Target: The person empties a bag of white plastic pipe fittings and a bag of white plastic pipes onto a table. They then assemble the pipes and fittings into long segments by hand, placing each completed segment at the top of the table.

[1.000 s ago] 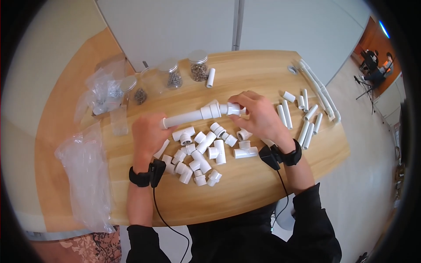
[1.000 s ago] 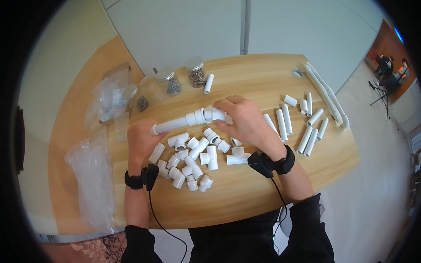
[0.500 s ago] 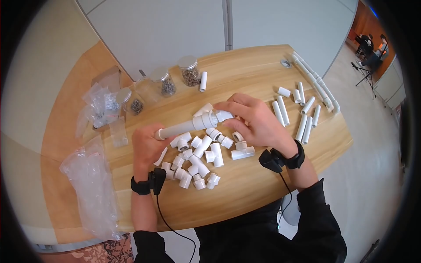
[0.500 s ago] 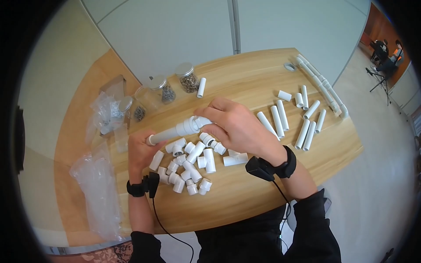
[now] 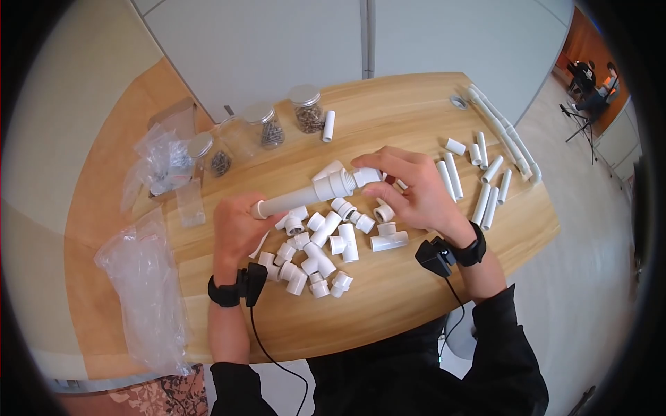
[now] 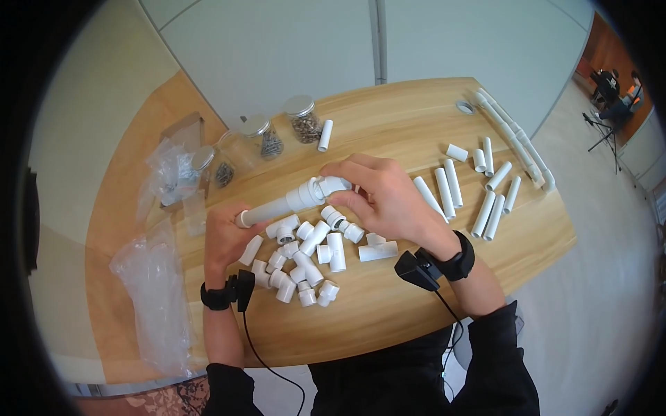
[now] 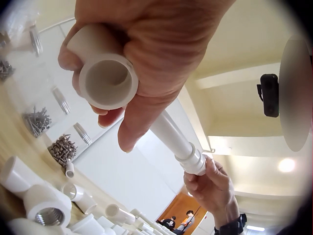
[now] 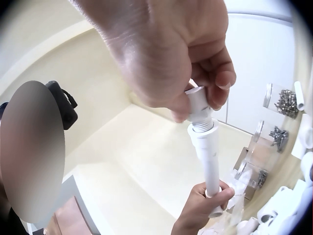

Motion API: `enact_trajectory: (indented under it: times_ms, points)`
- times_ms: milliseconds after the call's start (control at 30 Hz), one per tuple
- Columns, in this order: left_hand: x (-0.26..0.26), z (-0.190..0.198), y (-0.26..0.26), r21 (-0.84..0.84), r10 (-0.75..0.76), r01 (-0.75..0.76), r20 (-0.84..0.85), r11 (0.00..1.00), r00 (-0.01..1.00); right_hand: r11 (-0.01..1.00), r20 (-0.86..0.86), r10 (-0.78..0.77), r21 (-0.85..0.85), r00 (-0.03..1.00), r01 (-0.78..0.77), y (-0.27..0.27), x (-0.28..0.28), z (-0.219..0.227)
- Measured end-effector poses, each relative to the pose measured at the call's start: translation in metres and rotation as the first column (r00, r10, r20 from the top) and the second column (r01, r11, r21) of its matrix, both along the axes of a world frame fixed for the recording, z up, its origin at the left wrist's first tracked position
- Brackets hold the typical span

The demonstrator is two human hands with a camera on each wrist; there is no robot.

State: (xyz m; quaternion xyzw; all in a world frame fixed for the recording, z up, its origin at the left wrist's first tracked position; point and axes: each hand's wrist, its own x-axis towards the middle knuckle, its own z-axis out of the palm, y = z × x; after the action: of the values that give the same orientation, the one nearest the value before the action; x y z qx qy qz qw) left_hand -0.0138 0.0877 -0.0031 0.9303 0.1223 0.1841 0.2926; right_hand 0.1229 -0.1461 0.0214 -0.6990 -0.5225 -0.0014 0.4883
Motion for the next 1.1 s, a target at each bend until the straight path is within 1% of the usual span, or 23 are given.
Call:
enact_trajectory:
  times_ms: [67, 200, 267, 300, 367, 400, 467, 500, 567, 600, 667, 700, 767, 800, 867, 900, 967, 1000, 1067, 1100]
  points:
    - [-0.001, -0.003, 0.003, -0.075, -0.015, 0.010, -0.066, 0.997, 0.998, 0.996, 0.188, -0.021, 0.093, 0.982, 0.004, 0.001, -0.001, 0.001]
    - [-0.002, -0.002, 0.004, -0.133, -0.057, 0.051, -0.046, 0.990, 0.997, 0.988, 0.257, -0.047, 0.154, 0.965, 0.007, 0.003, -0.002, -0.004]
    - [-0.002, 0.004, 0.000, 0.024, 0.019, -0.017, -0.066, 1.000, 0.998, 0.997, 0.048, -0.035, -0.068, 0.998, 0.038, -0.001, -0.004, 0.001]
    - [-0.002, 0.004, -0.001, 0.024, 0.018, -0.017, -0.066, 1.000, 0.998, 0.997, 0.048, -0.036, -0.068, 0.998, 0.039, -0.001, -0.004, 0.001]
    - [-0.002, 0.004, -0.002, 0.045, 0.027, -0.027, -0.016, 0.999, 0.999, 0.986, -0.110, -0.091, -0.152, 0.990, 0.073, -0.001, -0.003, -0.001]
    - [-0.001, 0.003, -0.002, 0.045, 0.028, -0.027, -0.016, 0.999, 0.999, 0.986, -0.109, -0.090, -0.152, 0.990, 0.073, -0.001, -0.003, -0.002]
    - [-0.001, 0.001, 0.000, 0.040, 0.021, -0.020, -0.042, 0.999, 0.999, 0.992, -0.198, -0.074, -0.112, 0.977, 0.052, 0.000, -0.003, -0.005]
    - [-0.001, -0.001, 0.003, 0.042, 0.021, -0.019, -0.041, 0.999, 0.999, 0.993, -0.197, -0.074, -0.110, 0.978, 0.053, 0.000, -0.002, -0.006]
    - [-0.003, -0.003, 0.008, -0.133, -0.052, 0.037, -0.113, 0.990, 0.992, 0.999, -0.080, 0.017, 0.043, 0.997, -0.014, 0.002, -0.002, -0.006]
    - [-0.003, -0.002, 0.008, -0.132, -0.051, 0.036, -0.111, 0.991, 0.992, 0.999, -0.079, 0.018, 0.044, 0.997, -0.015, 0.003, -0.001, -0.007]
    - [-0.005, 0.001, 0.009, -0.191, -0.071, 0.031, -0.205, 0.981, 0.976, 0.992, 0.138, 0.021, 0.120, 0.990, -0.038, 0.004, 0.000, -0.011]
    - [-0.005, 0.001, 0.009, -0.190, -0.071, 0.031, -0.204, 0.981, 0.976, 0.992, 0.138, 0.022, 0.120, 0.990, -0.038, 0.004, 0.000, -0.011]
    - [-0.006, 0.002, 0.011, -0.307, -0.153, 0.070, -0.256, 0.949, 0.954, 0.990, 0.188, 0.030, 0.131, 0.982, -0.055, 0.004, -0.001, -0.012]
    - [-0.006, 0.003, 0.010, -0.306, -0.153, 0.070, -0.256, 0.949, 0.954, 0.990, 0.188, 0.029, 0.131, 0.982, -0.055, 0.004, -0.002, -0.012]
    - [-0.006, 0.006, 0.009, -0.299, -0.154, 0.067, -0.277, 0.952, 0.948, 0.998, 0.100, 0.021, 0.059, 0.995, -0.027, 0.002, -0.003, -0.012]
    - [-0.006, 0.004, 0.009, -0.298, -0.154, 0.068, -0.278, 0.952, 0.948, 0.998, 0.100, 0.020, 0.060, 0.995, -0.026, 0.001, -0.003, -0.009]
    - [-0.005, -0.002, 0.010, -0.205, -0.101, 0.056, -0.217, 0.977, 0.971, 0.997, -0.004, -0.022, -0.071, 1.000, 0.022, -0.001, -0.005, -0.003]
    - [-0.005, -0.001, 0.010, -0.201, -0.104, 0.059, -0.219, 0.978, 0.970, 0.997, -0.005, -0.026, -0.067, 1.000, 0.026, -0.001, -0.005, -0.003]
    - [-0.003, 0.000, 0.008, -0.066, -0.071, 0.062, -0.144, 0.996, 0.987, 1.000, -0.086, -0.016, -0.016, 0.996, 0.015, 0.000, -0.005, -0.006]
    - [-0.003, 0.000, 0.006, -0.063, -0.075, 0.067, -0.145, 0.996, 0.987, 1.000, -0.087, -0.021, -0.013, 0.996, 0.020, 0.000, -0.004, -0.008]
